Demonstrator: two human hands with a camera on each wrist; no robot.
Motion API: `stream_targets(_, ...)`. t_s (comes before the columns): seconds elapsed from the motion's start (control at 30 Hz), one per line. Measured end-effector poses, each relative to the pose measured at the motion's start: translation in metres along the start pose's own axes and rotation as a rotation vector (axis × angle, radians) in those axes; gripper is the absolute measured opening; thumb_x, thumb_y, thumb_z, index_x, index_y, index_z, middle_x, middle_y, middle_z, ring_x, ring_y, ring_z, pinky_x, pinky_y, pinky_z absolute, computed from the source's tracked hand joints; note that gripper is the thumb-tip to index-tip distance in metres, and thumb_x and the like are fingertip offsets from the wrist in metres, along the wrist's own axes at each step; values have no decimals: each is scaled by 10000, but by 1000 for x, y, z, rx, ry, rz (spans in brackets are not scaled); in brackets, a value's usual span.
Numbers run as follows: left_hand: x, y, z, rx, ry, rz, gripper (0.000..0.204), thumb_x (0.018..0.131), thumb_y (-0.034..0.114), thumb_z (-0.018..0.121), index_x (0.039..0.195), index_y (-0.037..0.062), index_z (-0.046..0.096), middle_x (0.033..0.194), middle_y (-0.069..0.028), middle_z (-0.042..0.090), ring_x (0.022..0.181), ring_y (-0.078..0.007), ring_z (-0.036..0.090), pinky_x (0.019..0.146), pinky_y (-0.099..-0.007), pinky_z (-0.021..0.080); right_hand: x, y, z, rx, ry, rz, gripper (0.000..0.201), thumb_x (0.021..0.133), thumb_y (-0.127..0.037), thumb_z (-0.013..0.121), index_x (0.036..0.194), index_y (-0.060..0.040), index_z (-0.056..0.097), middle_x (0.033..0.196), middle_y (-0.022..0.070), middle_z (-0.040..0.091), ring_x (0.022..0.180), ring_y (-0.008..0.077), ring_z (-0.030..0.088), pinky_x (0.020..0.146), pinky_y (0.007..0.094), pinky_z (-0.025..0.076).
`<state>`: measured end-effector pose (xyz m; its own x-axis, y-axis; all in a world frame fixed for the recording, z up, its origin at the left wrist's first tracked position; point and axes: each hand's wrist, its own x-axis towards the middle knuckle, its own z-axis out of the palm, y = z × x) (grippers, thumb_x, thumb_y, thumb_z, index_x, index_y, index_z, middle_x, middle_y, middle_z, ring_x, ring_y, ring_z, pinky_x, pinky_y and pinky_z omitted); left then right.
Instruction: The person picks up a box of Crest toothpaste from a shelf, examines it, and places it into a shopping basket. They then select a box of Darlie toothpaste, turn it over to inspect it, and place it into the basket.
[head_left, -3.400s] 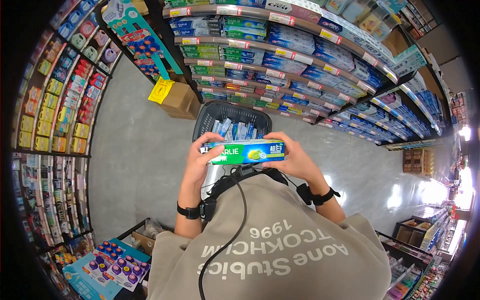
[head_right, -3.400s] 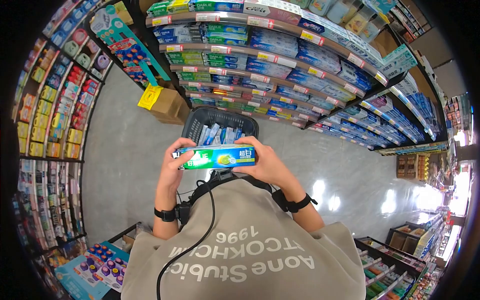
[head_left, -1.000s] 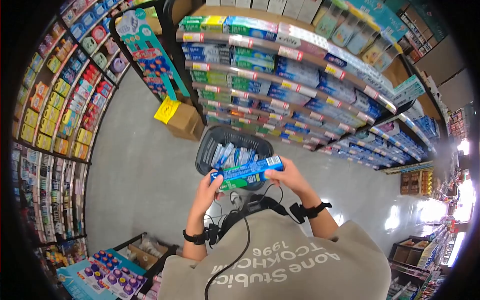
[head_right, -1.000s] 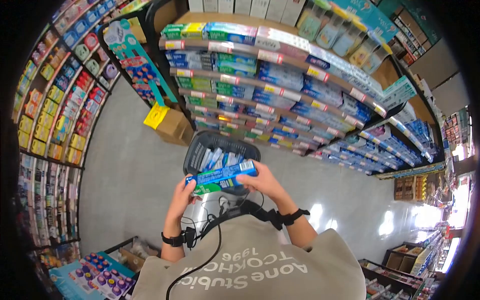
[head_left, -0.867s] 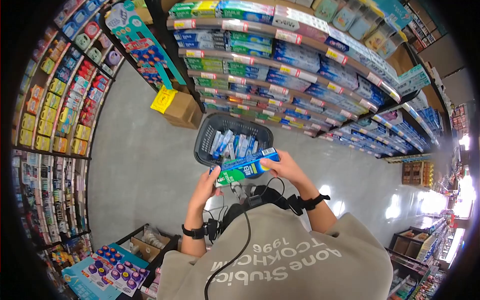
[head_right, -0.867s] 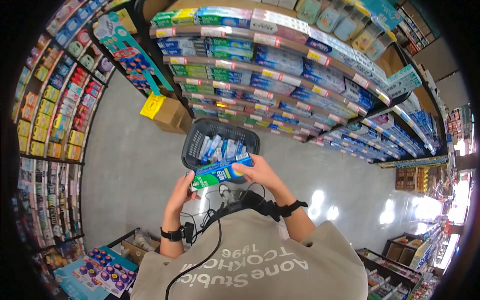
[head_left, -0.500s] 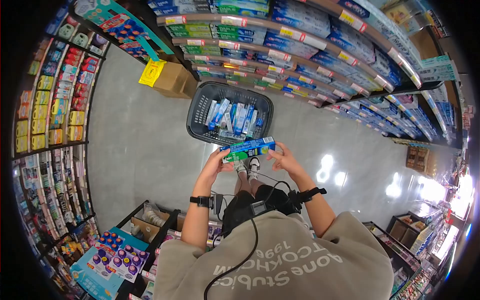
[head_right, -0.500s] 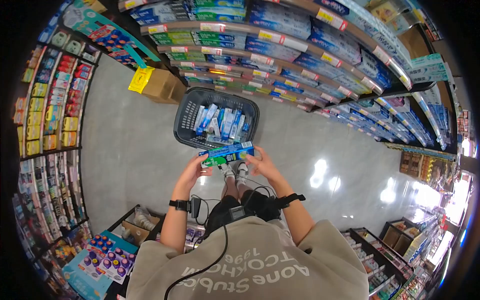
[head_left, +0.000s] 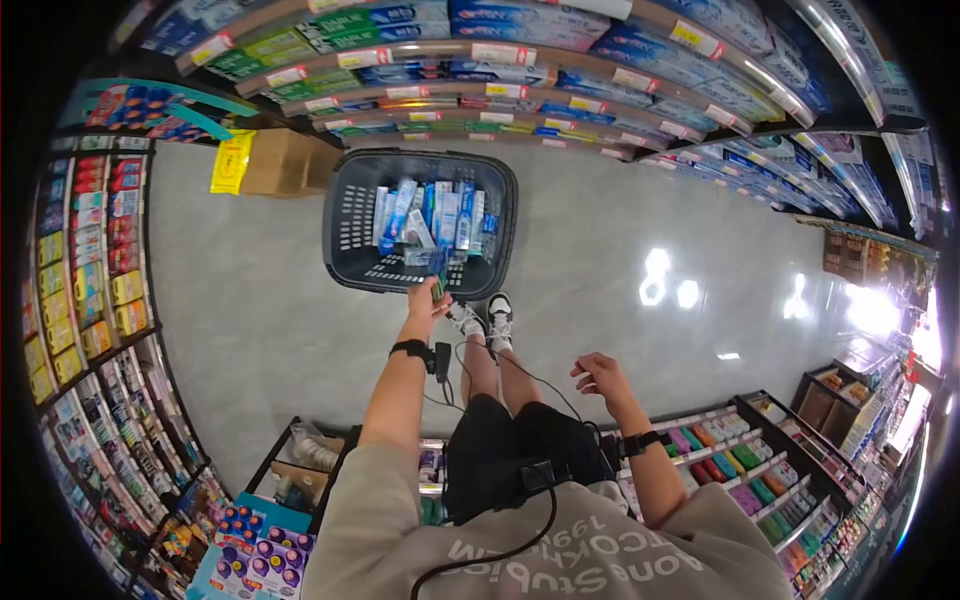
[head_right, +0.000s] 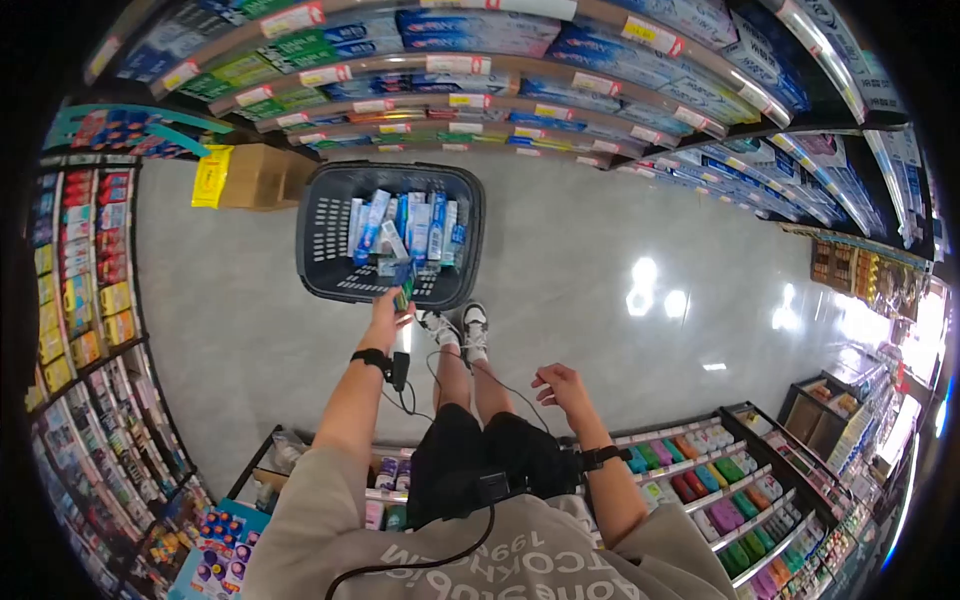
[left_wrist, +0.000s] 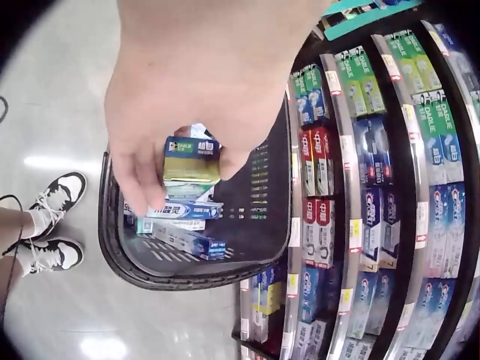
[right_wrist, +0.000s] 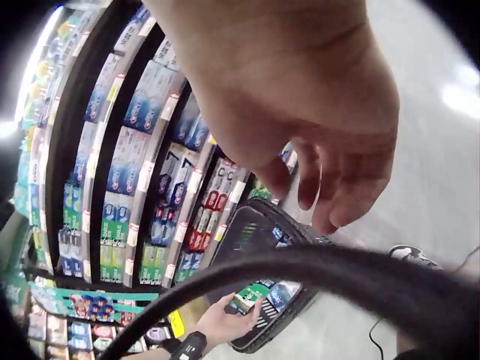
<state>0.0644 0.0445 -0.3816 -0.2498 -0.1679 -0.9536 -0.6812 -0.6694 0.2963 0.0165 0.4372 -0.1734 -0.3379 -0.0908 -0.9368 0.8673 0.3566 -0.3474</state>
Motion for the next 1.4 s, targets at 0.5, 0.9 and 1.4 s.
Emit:
stream_targets(0.5, -209, 71, 2, 777, -265, 409, 388, 913, 348, 747, 1141, 48, 651, 973, -71, 696, 861, -196, 692, 681, -319, 532, -55, -122, 30, 98, -268, -312, 306, 1005, -312, 608, 1166, -53, 638, 1026, 77, 717, 817, 168, 675, 737, 304, 549)
stream_targets(0.9, -236, -52, -274, 117, 293, 509, 405, 930, 394, 663, 1184, 81, 624, 918, -104, 740, 718, -210, 714, 546, -332, 482, -67, -261, 133, -298, -308, -584, 307, 986, -340, 650, 1148, -80, 669, 1026, 64, 726, 804, 149, 677, 724, 320, 550)
stream_targets(1.4, -210, -126, -428, -119, 346, 238, 262, 973, 313, 588, 1103, 93, 646, 837, -65, 703, 688, -172, 668, 573, -328, 480, -23, -500, 284, -786, 583, -1686, 767, 850, -449, 767, 1407, 10, 508, 1455, 267, 505, 1387, 436, 430, 1154, 488, 351)
